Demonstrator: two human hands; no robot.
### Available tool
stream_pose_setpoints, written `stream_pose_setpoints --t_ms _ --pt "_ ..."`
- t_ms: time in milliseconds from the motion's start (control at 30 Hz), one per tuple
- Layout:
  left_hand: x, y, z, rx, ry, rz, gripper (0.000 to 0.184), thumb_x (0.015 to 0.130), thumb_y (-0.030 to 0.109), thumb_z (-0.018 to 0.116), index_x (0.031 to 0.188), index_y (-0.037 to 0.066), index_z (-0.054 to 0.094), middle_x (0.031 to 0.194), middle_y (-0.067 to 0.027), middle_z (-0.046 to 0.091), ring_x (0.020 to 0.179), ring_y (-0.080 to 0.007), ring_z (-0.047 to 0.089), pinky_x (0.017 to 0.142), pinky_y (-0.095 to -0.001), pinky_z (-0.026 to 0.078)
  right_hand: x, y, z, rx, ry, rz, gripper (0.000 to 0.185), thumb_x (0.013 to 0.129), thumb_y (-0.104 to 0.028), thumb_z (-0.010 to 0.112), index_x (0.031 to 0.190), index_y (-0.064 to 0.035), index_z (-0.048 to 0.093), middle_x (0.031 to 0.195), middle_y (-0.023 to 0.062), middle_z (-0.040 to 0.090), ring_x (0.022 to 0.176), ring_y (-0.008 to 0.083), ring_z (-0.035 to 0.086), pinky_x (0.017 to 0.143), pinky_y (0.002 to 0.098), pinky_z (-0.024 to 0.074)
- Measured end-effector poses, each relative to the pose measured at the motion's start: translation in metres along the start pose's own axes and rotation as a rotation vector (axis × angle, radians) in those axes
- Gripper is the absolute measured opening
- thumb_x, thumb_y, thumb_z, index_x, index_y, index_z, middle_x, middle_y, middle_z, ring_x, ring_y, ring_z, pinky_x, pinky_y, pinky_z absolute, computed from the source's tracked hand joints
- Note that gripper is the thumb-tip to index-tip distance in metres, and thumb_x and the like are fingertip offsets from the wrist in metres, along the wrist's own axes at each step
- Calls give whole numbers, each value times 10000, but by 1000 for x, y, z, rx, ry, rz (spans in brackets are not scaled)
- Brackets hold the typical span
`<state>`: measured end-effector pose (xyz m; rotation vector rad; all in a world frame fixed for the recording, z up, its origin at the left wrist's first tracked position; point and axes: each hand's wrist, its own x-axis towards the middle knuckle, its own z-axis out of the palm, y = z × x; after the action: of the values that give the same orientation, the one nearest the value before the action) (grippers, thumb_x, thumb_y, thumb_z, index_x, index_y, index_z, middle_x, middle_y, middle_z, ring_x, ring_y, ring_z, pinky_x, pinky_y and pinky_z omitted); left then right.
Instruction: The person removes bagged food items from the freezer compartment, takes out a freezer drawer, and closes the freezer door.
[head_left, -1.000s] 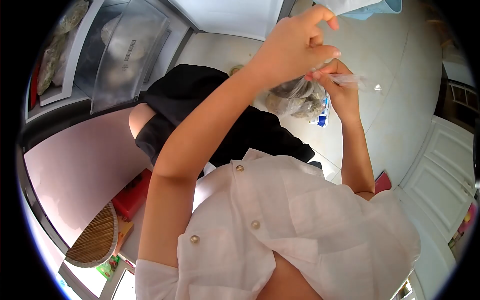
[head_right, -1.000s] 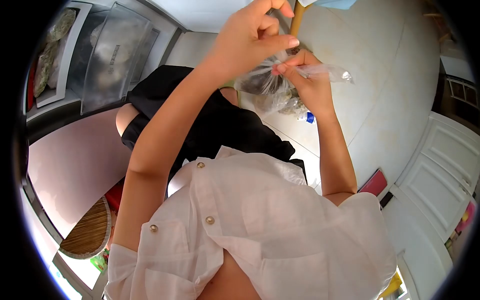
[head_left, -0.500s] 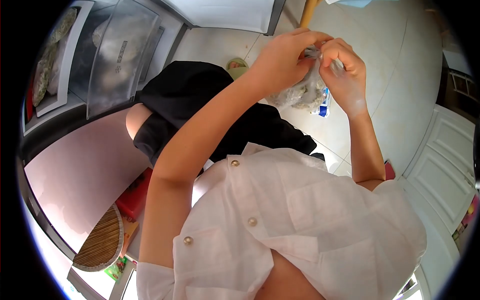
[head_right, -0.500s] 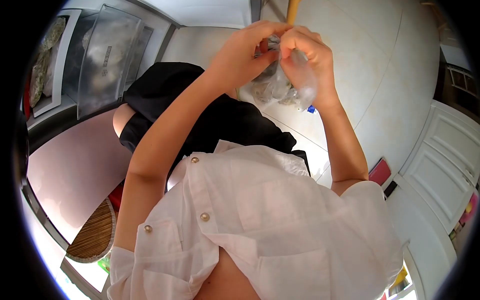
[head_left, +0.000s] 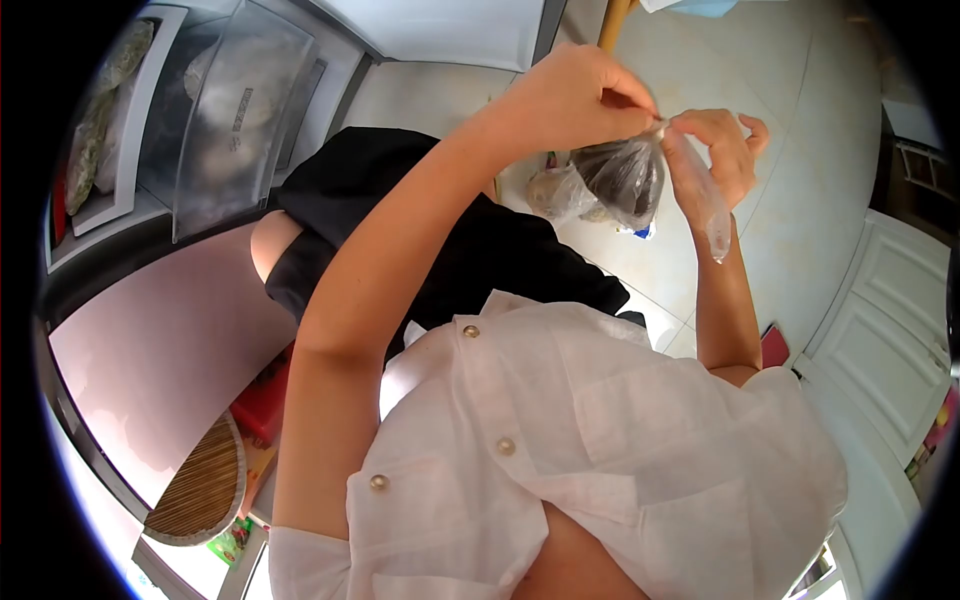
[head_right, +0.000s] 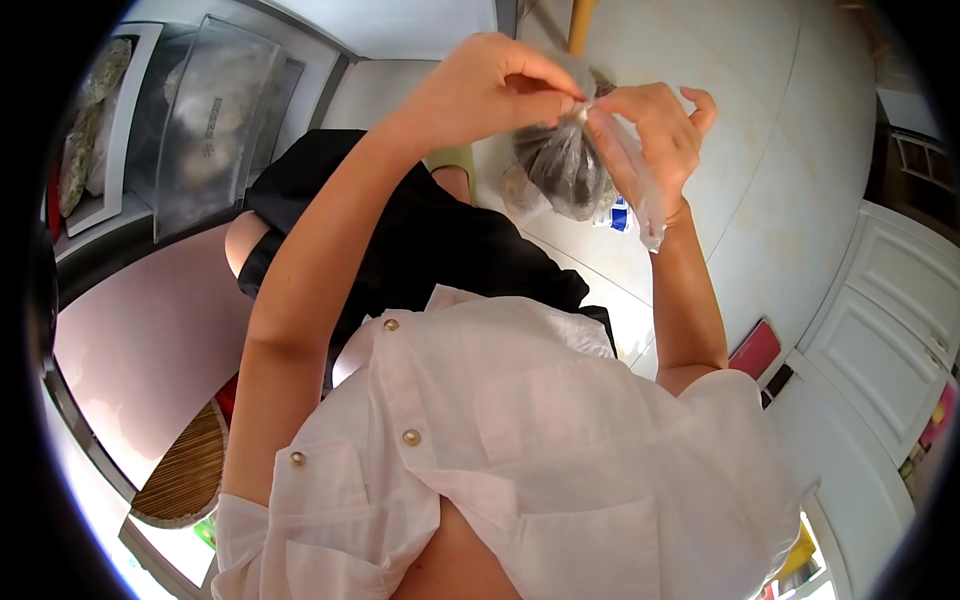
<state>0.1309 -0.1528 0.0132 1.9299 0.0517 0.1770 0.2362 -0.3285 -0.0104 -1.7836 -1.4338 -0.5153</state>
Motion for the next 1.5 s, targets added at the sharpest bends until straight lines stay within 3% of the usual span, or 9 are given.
stream_pose_setpoints --t_ms 200,400,600,933,1133,1233,1333,1433,1500 --pt "1 -14 -4 127 -125 13 134 722 114 681 816 19 697 730 -107 669 642 -205 640 616 -303 498 -7 -1 9 0 -93 -23 224 641 -64 776 745 -131 590 725 -26 610 701 136 587 916 359 265" --pt "-8 -13 6 373 31 157 80 706 87 664 766 35 673 713 -100 653 664 -259 636 628 -330 507 1 -1 8 -110 -96 -108 229 607 -96 777 688 -143 568 682 -44 555 714 133 553 911 362 262" --pt "-9 -4 3 260 105 259 68 715 83 640 769 54 671 685 -86 638 620 -277 613 594 -348 500 14 1 -1 -155 -80 -187 223 597 -101 766 674 -158 564 682 -50 542 738 129 540 921 375 250" --pt "0 18 2 459 333 395 149 636 119 664 596 92 522 570 -44 563 522 -252 566 485 -336 449 42 -16 -23 -244 -13 -277 224 617 -80 763 630 -136 547 643 -39 516 684 139 522 881 364 266" --pt "-8 7 -5 715 403 367 127 603 107 632 575 91 510 544 -54 526 484 -254 542 446 -338 433 8 -15 -33 -168 -234 85 235 723 -164 773 652 -86 563 636 -3 509 670 161 487 822 331 297" --pt "-8 -6 10 616 394 271 94 608 109 610 582 81 525 547 -72 533 497 -267 556 458 -351 442 -12 -3 -28 91 -355 335 223 679 -113 783 737 -79 571 668 -1 497 646 161 457 812 325 319" --pt "4 -6 33 625 328 381 85 620 130 604 586 72 553 558 -80 567 514 -285 577 484 -360 460 -16 -22 -21 460 -338 758 339 715 -140 762 983 -63 569 809 36 561 723 175 518 755 310 410" --pt "7 -7 57 726 165 427 84 636 146 605 628 63 590 609 -77 607 547 -289 599 528 -374 484 -44 -22 10 420 -467 726 500 744 -144 722 1177 -58 487 942 70 591 818 204 586 709 306 474" --pt "1 -15 66 711 131 297 101 650 142 617 730 83 634 749 -56 643 638 -271 627 580 -363 504 -61 -12 25 253 -444 835 393 761 -93 654 1132 -31 544 966 124 618 896 281 619 735 339 492"
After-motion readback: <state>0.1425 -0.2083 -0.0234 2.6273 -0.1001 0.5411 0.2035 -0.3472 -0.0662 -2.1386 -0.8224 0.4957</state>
